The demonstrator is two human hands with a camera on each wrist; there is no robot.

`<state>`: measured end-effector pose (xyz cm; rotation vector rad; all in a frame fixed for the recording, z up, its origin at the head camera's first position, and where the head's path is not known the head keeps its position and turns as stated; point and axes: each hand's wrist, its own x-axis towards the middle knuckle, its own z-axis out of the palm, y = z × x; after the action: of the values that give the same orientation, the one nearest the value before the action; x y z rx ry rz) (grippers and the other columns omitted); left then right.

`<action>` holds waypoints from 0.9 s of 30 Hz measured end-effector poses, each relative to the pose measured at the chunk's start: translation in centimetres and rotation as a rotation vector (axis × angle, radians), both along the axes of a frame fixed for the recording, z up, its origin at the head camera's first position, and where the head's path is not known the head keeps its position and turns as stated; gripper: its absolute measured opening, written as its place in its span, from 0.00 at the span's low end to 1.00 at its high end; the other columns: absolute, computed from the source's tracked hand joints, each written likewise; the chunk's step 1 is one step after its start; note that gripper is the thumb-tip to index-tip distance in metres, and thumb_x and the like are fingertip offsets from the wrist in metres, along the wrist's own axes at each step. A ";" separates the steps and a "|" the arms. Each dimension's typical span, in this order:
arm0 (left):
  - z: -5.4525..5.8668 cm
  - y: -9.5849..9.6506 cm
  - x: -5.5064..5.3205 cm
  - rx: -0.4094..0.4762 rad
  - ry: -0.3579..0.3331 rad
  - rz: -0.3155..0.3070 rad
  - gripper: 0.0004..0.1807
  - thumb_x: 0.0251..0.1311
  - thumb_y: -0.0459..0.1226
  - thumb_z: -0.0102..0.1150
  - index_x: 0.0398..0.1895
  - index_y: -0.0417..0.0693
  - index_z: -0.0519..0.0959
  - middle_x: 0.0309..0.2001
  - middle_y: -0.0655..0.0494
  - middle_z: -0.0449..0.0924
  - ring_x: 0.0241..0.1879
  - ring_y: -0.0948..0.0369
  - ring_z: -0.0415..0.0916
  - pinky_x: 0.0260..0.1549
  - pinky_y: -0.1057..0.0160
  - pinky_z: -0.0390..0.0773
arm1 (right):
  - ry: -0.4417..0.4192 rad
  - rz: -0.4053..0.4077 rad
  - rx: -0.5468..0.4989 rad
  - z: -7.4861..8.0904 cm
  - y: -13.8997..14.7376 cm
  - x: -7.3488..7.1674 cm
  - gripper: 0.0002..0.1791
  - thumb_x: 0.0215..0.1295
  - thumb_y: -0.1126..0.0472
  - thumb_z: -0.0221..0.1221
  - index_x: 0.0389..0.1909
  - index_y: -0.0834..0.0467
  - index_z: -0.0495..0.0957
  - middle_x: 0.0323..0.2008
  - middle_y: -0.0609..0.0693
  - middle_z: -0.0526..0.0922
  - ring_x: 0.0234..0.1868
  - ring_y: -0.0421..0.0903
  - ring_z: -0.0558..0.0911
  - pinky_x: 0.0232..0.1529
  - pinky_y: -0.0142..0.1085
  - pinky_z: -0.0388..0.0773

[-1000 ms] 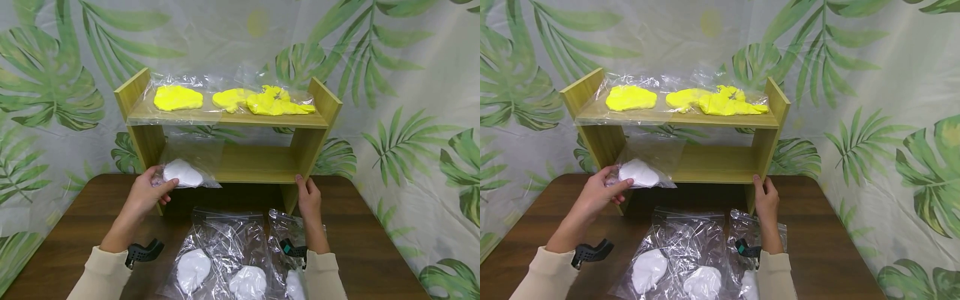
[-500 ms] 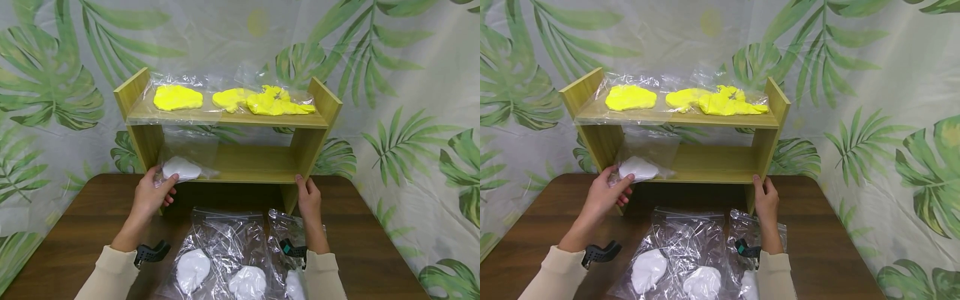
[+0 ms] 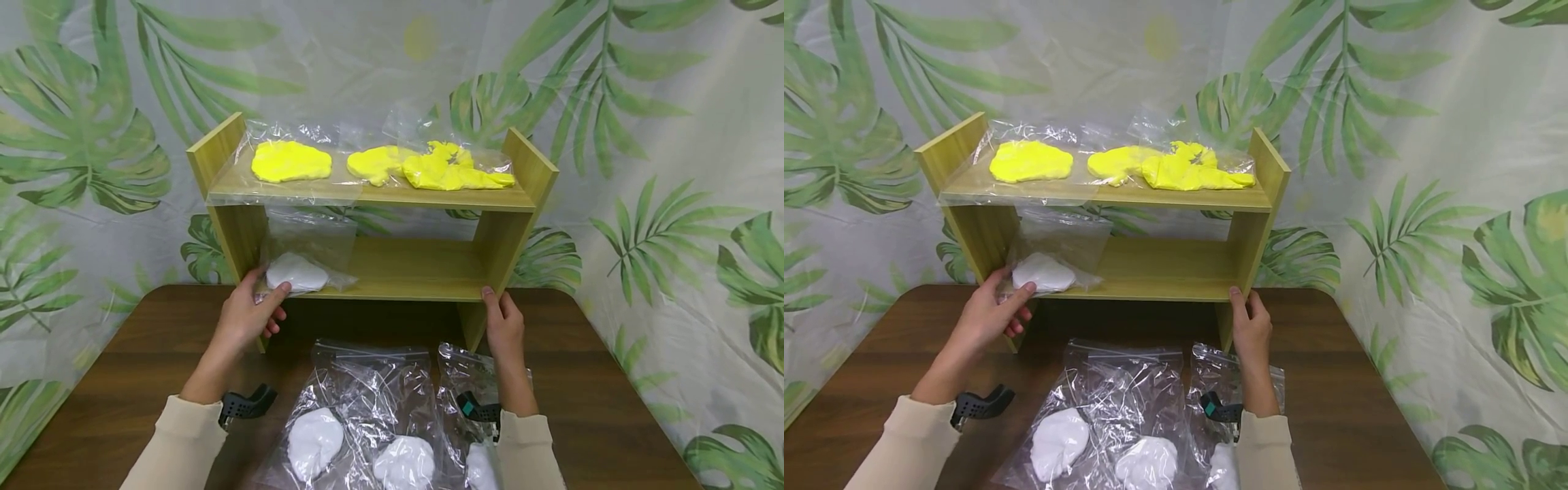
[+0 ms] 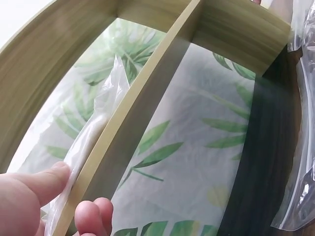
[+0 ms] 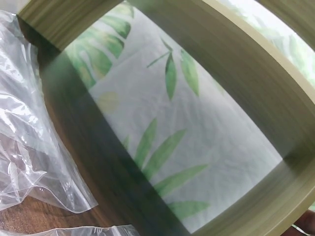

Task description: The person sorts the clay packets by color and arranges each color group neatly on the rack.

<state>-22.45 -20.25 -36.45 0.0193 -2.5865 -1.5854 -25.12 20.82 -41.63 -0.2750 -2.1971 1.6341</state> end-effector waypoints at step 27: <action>0.3 0.4 5.3 -0.122 0.203 0.159 0.38 0.64 0.54 0.56 0.74 0.56 0.56 0.34 0.46 0.85 0.17 0.61 0.80 0.16 0.62 0.79 | 0.008 0.022 -0.029 0.0 -0.1 0.0 0.30 0.67 0.34 0.50 0.54 0.55 0.76 0.50 0.62 0.77 0.49 0.57 0.73 0.49 0.42 0.67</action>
<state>-17.15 -19.86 -36.15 0.0503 -2.4530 -1.3018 -25.09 20.74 -41.61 -0.2523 -2.1792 1.6771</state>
